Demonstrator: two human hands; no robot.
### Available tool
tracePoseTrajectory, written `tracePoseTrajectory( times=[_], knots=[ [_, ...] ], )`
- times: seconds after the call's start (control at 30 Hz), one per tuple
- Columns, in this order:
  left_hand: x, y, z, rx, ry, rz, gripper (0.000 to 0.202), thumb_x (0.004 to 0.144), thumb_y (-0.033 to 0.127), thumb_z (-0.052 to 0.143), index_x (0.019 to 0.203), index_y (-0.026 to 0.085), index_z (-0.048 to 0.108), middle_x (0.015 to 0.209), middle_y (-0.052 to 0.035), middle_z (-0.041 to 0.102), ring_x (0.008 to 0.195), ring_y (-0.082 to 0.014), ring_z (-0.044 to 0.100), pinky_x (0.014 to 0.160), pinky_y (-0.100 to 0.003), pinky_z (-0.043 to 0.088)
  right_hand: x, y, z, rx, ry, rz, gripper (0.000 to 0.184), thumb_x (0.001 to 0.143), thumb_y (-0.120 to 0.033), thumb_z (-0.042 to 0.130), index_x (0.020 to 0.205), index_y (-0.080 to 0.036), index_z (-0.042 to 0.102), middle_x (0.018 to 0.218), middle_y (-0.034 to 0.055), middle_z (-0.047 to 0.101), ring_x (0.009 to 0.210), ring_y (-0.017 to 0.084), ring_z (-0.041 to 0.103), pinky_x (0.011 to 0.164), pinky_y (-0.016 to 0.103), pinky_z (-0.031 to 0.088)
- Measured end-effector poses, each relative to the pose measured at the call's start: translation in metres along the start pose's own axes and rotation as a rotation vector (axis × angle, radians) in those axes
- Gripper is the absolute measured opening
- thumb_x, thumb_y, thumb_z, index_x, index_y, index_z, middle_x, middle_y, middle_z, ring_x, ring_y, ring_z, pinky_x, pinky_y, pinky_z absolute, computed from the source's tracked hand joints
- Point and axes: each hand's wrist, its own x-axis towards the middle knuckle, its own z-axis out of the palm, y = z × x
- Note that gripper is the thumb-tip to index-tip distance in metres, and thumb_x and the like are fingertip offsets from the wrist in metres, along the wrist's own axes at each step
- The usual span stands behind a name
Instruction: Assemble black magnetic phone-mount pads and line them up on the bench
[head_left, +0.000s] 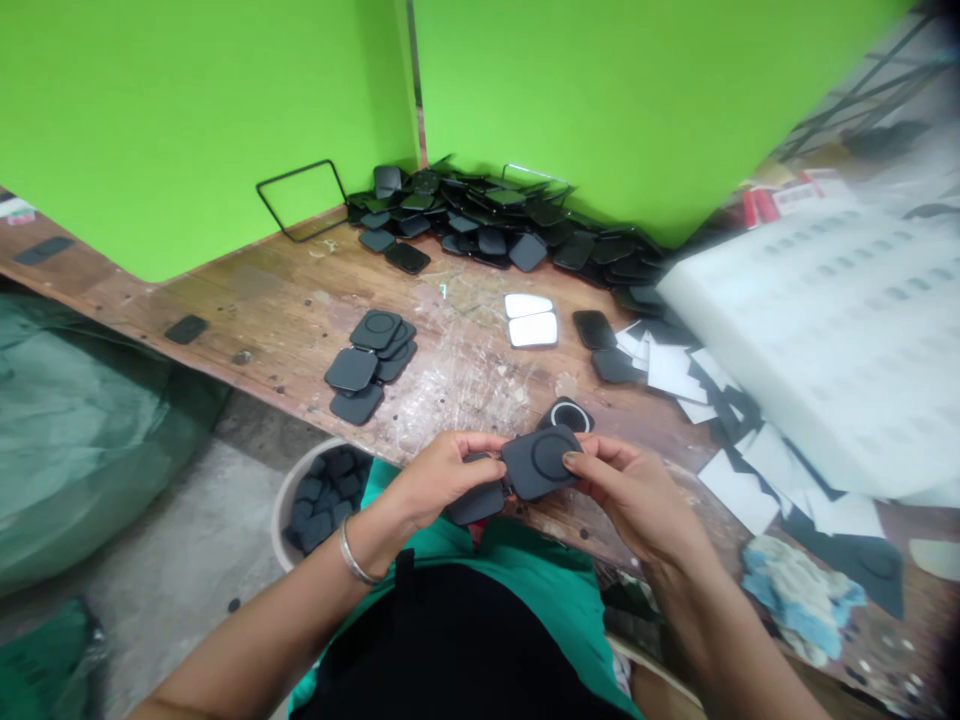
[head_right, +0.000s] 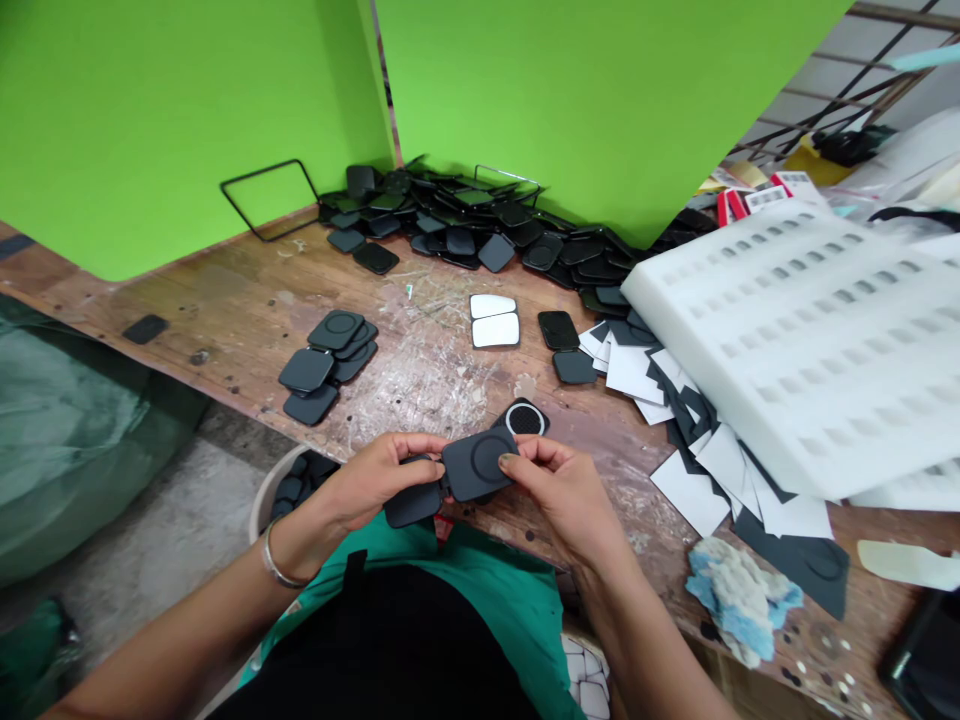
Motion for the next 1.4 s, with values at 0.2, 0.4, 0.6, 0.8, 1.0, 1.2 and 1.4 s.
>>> tracePoseTrajectory(
  times=[0.2,0.4,0.6,0.8,1.0,1.2,1.4],
  knots=[
    [0.001,-0.004,-0.001,0.038,0.008,0.036,0.04,0.07,0.034,0.078,0.103,0.012,0.073,0.071,-0.0045,0.073,0.059,-0.0136,0.066,0.058,-0.021,0.053,-0.001,0.008,-0.005,-0.05,0.013,-0.049,0.029,0.06,-0.038,0.086,0.058,-0.018,0.065,0.092,0.0047,0.071,0.079,0.017,0.061,0.076,0.03,0.05],
    [0.003,-0.008,0.001,0.113,0.076,0.062,0.033,0.073,0.033,0.074,0.1,0.014,0.074,0.072,-0.0034,0.073,0.057,-0.0124,0.065,0.056,-0.02,0.052,-0.005,0.009,-0.002,-0.179,0.114,-0.127,0.025,0.063,-0.035,0.081,0.057,-0.018,0.064,0.102,0.0064,0.071,0.087,0.02,0.064,0.079,0.03,0.048],
    [0.001,-0.009,0.002,0.148,0.076,0.064,0.033,0.076,0.033,0.07,0.104,0.015,0.074,0.071,-0.0039,0.074,0.056,-0.0136,0.066,0.058,-0.022,0.053,-0.008,0.003,0.003,-0.268,0.164,-0.187,0.027,0.06,-0.038,0.079,0.053,-0.018,0.062,0.1,0.0108,0.071,0.09,0.025,0.065,0.08,0.035,0.051],
    [-0.001,-0.01,0.002,0.195,0.089,0.104,0.032,0.078,0.032,0.07,0.105,0.018,0.075,0.076,-0.0027,0.075,0.06,-0.0139,0.067,0.058,-0.021,0.053,-0.007,0.007,0.006,-0.347,0.223,-0.286,0.025,0.064,-0.038,0.073,0.053,-0.018,0.061,0.097,0.0123,0.068,0.091,0.025,0.065,0.081,0.036,0.052],
    [-0.001,-0.011,0.002,0.259,0.102,0.159,0.031,0.079,0.033,0.069,0.106,0.02,0.076,0.079,-0.0011,0.075,0.066,-0.0145,0.068,0.06,-0.021,0.052,-0.008,0.012,0.008,-0.449,0.239,-0.353,0.027,0.068,-0.04,0.068,0.055,-0.019,0.057,0.098,0.0126,0.065,0.085,0.024,0.065,0.069,0.032,0.051],
    [-0.005,-0.01,0.005,0.366,0.131,0.248,0.03,0.079,0.03,0.067,0.106,0.019,0.077,0.085,-0.0026,0.076,0.075,-0.0178,0.069,0.066,-0.023,0.053,-0.01,0.011,-0.002,-0.84,0.236,-0.543,0.024,0.081,-0.039,0.061,0.066,-0.022,0.053,0.076,0.0054,0.061,0.073,0.021,0.058,0.068,0.033,0.046],
    [-0.003,-0.012,0.005,0.332,0.122,0.248,0.034,0.08,0.032,0.068,0.11,0.018,0.075,0.081,-0.0037,0.076,0.067,-0.0178,0.068,0.062,-0.025,0.053,-0.006,0.004,-0.013,-0.826,0.263,-0.379,0.045,0.068,-0.062,0.073,0.079,-0.022,0.054,0.065,0.001,0.059,0.055,0.017,0.053,0.052,0.029,0.042]
  ],
)
